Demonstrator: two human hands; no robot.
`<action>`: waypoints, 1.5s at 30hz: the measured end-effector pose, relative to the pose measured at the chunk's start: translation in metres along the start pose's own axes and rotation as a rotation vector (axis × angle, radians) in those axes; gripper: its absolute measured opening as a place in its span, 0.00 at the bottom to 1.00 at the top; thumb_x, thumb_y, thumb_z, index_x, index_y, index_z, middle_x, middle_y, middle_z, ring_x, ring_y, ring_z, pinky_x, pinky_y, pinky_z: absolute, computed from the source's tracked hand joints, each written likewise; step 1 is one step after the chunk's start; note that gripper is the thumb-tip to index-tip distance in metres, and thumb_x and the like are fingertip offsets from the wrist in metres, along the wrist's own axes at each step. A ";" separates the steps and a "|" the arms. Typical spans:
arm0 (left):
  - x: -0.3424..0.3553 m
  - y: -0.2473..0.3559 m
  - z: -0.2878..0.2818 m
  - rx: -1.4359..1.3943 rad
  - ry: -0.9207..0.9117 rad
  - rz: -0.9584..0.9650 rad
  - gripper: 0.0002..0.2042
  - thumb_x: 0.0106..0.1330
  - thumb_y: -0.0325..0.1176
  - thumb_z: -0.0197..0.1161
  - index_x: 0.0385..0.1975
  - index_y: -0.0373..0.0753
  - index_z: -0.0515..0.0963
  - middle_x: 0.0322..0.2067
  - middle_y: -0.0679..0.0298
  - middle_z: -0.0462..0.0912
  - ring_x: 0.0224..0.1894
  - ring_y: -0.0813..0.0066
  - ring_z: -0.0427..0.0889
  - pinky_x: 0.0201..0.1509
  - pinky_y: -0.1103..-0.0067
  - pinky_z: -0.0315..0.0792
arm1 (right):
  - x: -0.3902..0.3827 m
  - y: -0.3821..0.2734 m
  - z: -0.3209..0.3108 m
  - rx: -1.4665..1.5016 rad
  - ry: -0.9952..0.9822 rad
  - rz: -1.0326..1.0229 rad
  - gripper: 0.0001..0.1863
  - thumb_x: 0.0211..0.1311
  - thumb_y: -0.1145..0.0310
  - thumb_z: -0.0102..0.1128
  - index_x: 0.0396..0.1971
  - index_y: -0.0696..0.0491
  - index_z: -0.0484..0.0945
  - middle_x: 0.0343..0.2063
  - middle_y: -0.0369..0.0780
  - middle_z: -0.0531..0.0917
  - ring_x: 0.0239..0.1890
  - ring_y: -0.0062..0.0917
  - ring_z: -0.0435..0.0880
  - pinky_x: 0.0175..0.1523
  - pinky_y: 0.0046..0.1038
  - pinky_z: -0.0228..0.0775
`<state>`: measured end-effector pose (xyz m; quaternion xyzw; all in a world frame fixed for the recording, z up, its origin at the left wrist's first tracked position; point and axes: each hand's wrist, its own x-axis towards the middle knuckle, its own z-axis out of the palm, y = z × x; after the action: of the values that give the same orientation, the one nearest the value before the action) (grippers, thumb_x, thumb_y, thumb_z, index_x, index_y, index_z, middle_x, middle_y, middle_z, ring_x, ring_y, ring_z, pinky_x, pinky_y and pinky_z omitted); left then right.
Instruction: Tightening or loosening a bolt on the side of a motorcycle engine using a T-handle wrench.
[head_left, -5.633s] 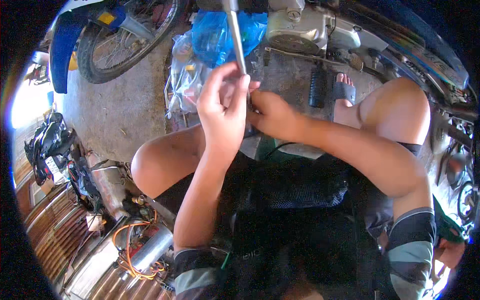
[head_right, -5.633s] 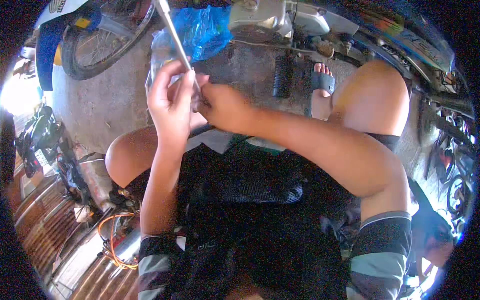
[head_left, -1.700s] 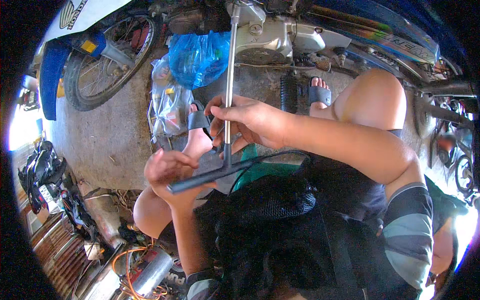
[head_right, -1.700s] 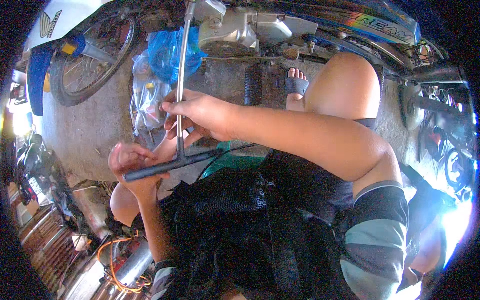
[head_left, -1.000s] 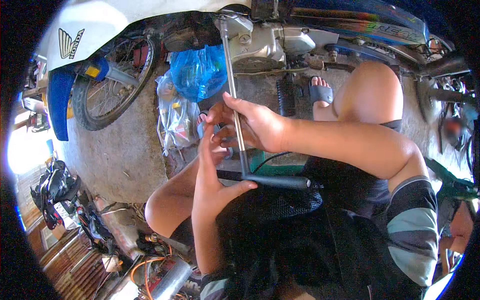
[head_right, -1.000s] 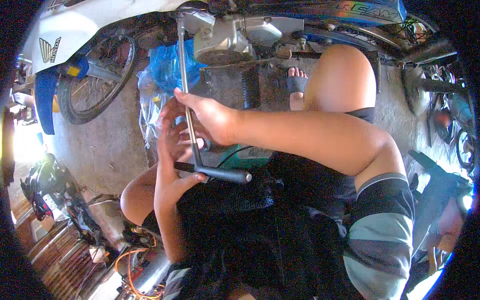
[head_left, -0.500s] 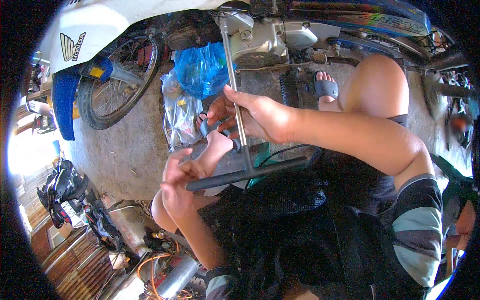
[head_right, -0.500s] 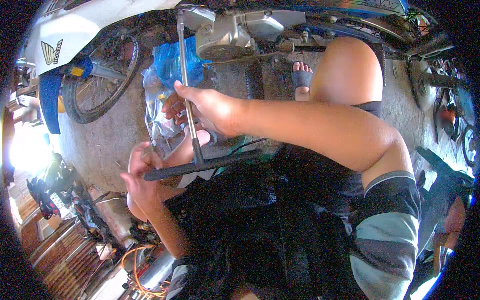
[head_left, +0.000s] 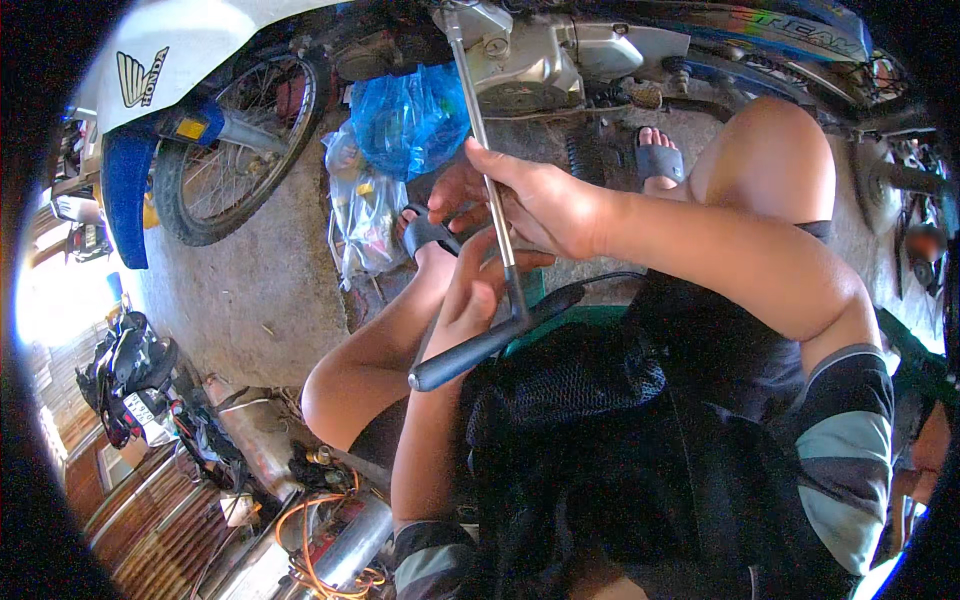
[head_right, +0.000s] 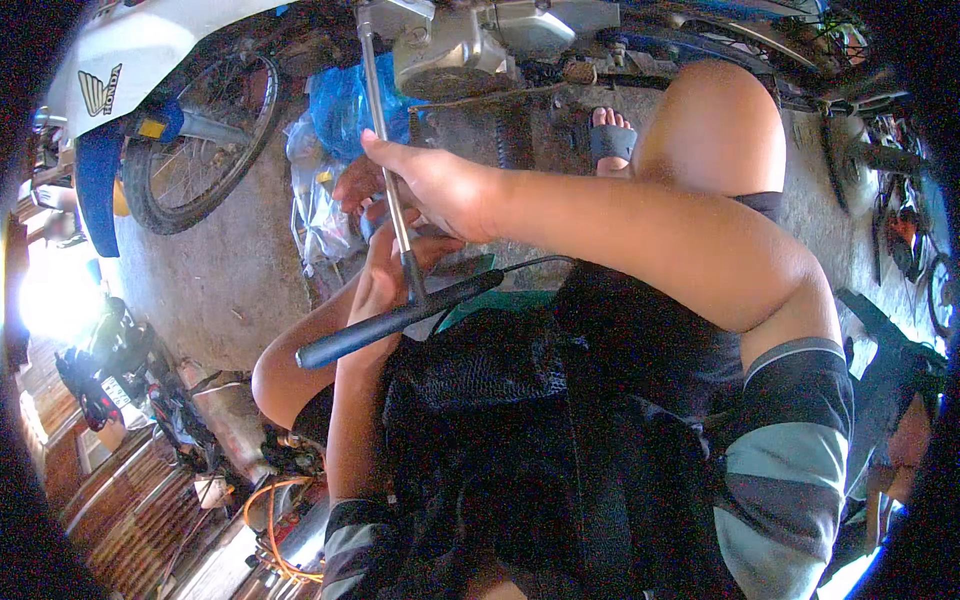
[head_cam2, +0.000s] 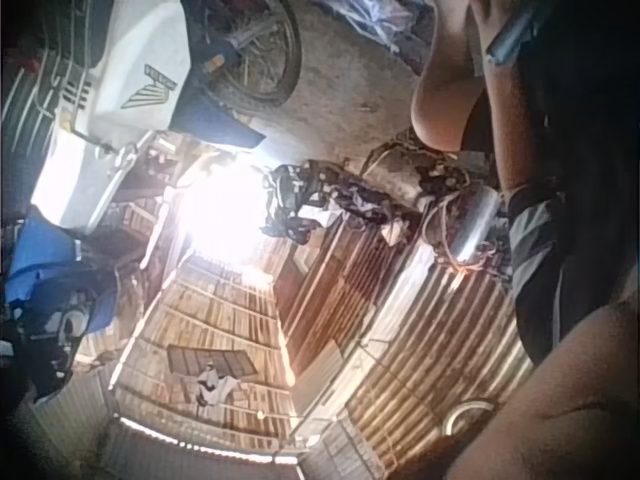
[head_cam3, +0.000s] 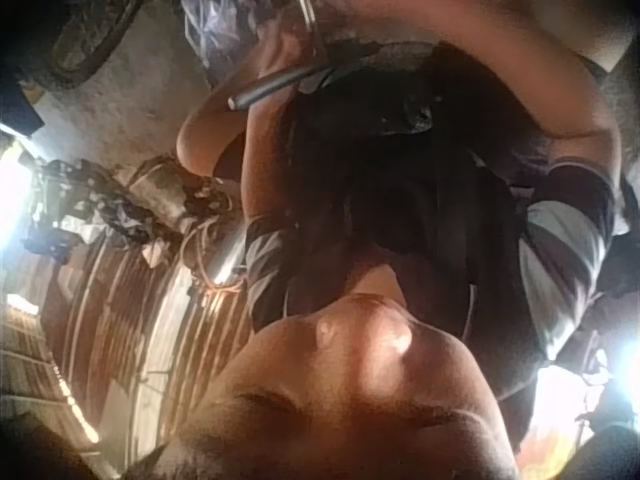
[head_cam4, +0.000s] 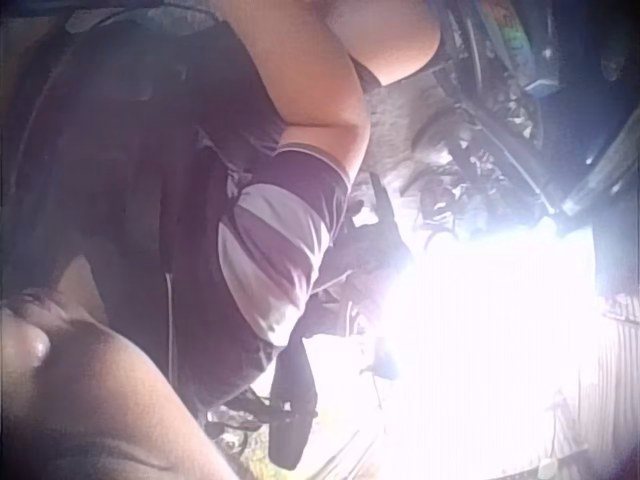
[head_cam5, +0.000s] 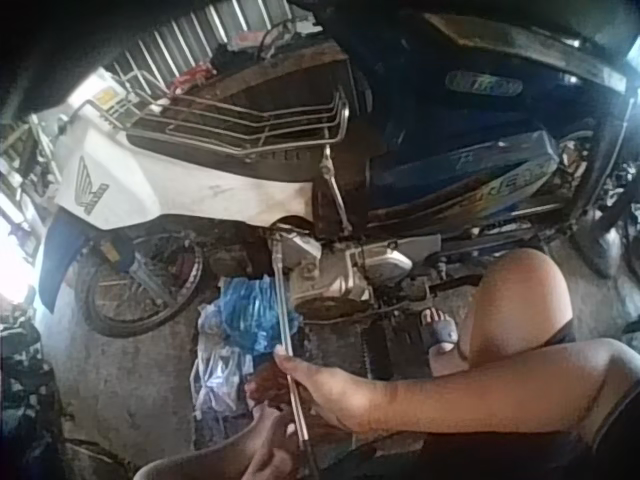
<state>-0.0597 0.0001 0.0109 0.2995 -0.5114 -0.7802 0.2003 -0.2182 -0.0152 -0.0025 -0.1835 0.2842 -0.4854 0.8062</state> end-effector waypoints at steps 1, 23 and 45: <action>-0.001 0.001 -0.001 -0.084 -0.017 -0.078 0.40 0.54 0.61 0.51 0.56 0.34 0.54 0.43 0.48 0.71 0.46 0.64 0.71 0.50 0.72 0.63 | -0.001 -0.001 0.000 0.003 -0.004 -0.005 0.27 0.63 0.45 0.30 0.38 0.53 0.71 0.39 0.37 0.73 0.42 0.27 0.68 0.46 0.30 0.63; -0.007 0.013 -0.021 0.159 -0.054 -0.078 0.50 0.50 0.73 0.35 0.58 0.27 0.49 0.30 0.60 0.72 0.33 0.77 0.68 0.36 0.84 0.60 | 0.003 -0.005 0.002 -0.071 -0.035 0.024 0.28 0.64 0.45 0.27 0.39 0.51 0.73 0.43 0.35 0.73 0.42 0.24 0.66 0.48 0.29 0.61; -0.049 0.041 -0.075 -0.544 -0.235 0.374 0.50 0.42 0.70 0.55 0.63 0.46 0.46 0.33 0.59 0.76 0.28 0.78 0.72 0.33 0.79 0.67 | 0.001 -0.008 0.003 0.054 -0.106 -0.009 0.31 0.64 0.44 0.26 0.46 0.52 0.71 0.44 0.37 0.72 0.44 0.26 0.68 0.51 0.31 0.60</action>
<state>0.0272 -0.0368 0.0391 0.0444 -0.3503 -0.8669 0.3518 -0.2210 -0.0199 0.0040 -0.1887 0.2269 -0.4862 0.8225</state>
